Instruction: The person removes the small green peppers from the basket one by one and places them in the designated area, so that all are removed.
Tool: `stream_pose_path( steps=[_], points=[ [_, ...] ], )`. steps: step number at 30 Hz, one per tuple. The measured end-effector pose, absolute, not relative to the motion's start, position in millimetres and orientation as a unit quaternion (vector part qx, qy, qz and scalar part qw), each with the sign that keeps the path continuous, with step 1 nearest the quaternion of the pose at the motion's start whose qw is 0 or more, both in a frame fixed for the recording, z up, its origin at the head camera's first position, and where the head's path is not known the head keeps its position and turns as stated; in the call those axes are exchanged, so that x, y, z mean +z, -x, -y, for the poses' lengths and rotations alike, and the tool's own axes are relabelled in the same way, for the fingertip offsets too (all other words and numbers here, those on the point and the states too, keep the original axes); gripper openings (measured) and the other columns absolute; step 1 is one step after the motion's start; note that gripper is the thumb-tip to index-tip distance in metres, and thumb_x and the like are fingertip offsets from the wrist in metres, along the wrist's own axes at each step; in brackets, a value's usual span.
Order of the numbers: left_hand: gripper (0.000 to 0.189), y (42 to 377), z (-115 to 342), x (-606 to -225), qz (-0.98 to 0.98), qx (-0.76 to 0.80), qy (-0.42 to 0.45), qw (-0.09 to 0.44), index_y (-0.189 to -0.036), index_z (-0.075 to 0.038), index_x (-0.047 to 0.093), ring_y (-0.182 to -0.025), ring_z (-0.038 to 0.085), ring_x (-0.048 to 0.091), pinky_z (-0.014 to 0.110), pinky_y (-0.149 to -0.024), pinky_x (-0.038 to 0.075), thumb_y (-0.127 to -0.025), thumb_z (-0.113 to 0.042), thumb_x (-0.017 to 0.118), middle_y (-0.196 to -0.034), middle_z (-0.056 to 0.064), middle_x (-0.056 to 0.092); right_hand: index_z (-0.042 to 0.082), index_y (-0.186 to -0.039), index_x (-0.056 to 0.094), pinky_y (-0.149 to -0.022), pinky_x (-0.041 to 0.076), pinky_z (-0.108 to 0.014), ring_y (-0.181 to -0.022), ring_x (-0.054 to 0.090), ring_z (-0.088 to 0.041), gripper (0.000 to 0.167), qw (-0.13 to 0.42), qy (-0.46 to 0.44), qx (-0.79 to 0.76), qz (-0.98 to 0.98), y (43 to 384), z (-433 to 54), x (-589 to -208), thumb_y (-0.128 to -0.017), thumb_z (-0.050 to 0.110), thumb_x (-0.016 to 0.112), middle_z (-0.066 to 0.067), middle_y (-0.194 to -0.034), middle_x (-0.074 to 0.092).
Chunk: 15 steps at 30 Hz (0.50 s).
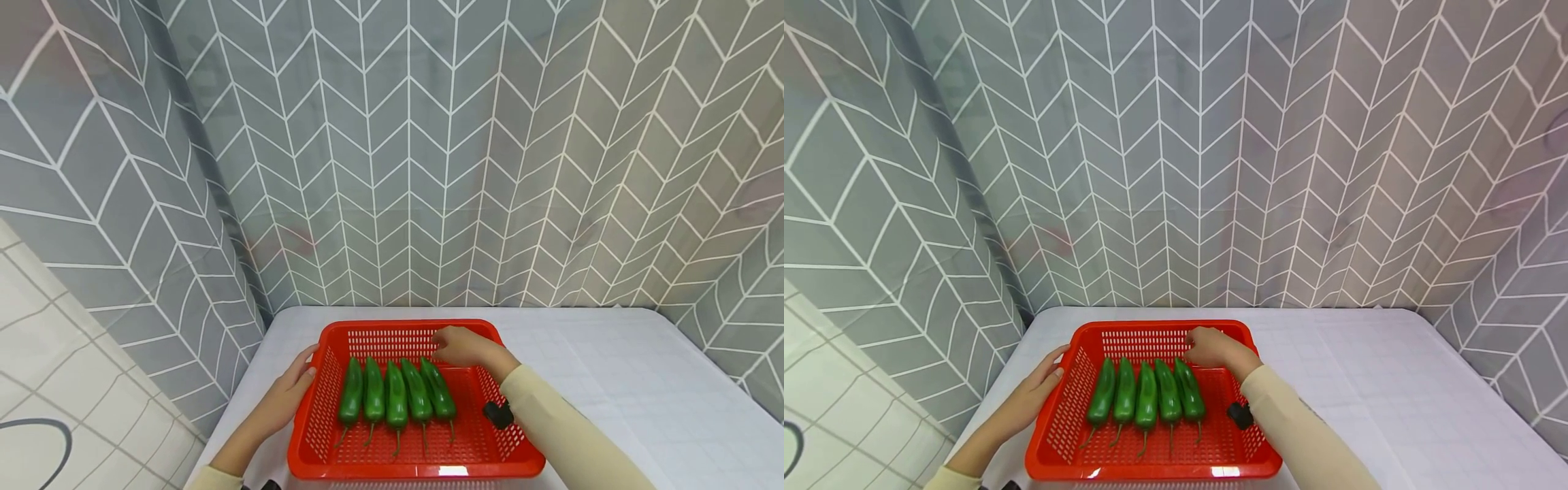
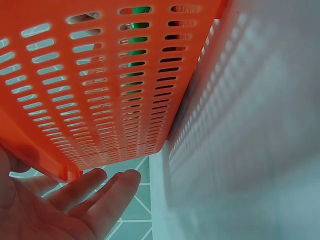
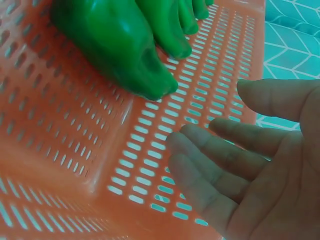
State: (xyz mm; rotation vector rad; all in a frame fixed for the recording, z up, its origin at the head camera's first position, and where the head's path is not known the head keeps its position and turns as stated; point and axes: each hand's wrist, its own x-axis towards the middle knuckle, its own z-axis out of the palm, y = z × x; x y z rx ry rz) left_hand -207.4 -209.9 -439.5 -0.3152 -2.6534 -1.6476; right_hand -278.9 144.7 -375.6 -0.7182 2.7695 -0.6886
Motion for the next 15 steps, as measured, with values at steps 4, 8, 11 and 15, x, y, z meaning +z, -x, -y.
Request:
stream_pose_path(
  steps=[4,8,11,15],
  points=[
    [0.050,208.4,211.1,-439.4,0.834,-0.540,0.113,-0.011,-0.157,-0.012,0.031,-0.101,0.028,0.069,0.036,-0.080,0.061,-0.110,-0.020,0.044,-0.141,0.028,0.052,-0.007,-0.120,0.067,-0.099,0.050,-0.053,-0.111,0.064,-0.037,0.032,0.107,0.224,-0.232,-0.941,281.1,-141.7,-376.6,-0.093,0.010,0.069,-0.020,-0.117,0.068],
    [0.051,208.7,212.3,-439.7,0.828,-0.546,0.124,-0.020,-0.158,-0.011,0.027,-0.101,0.029,0.069,0.035,-0.078,0.061,-0.111,-0.021,0.041,-0.141,0.030,0.051,-0.006,-0.120,0.068,-0.099,0.051,-0.052,-0.112,0.064,-0.036,0.031,0.116,0.219,-0.222,-0.943,282.7,-139.9,-378.3,-0.092,0.007,0.069,-0.018,-0.117,0.069],
    [0.051,208.5,212.4,-439.6,0.826,-0.548,0.129,-0.023,-0.159,-0.012,0.026,-0.100,0.030,0.070,0.035,-0.077,0.061,-0.111,-0.022,0.040,-0.141,0.031,0.050,-0.007,-0.117,0.069,-0.097,0.052,-0.051,-0.107,0.065,-0.034,0.029,0.122,0.224,-0.205,-0.945,283.6,-139.1,-380.5,-0.090,0.002,0.068,-0.017,-0.113,0.070],
    [0.052,208.2,211.9,-439.2,0.823,-0.551,0.136,-0.029,-0.159,-0.011,0.023,-0.099,0.030,0.069,0.035,-0.076,0.061,-0.111,-0.023,0.040,-0.141,0.032,0.049,-0.003,-0.099,0.073,-0.077,0.055,-0.039,-0.079,0.059,-0.023,0.016,0.121,0.246,-0.173,-0.946,284.4,-139.0,-383.5,-0.084,-0.003,0.066,-0.006,-0.084,0.065]
  ],
)
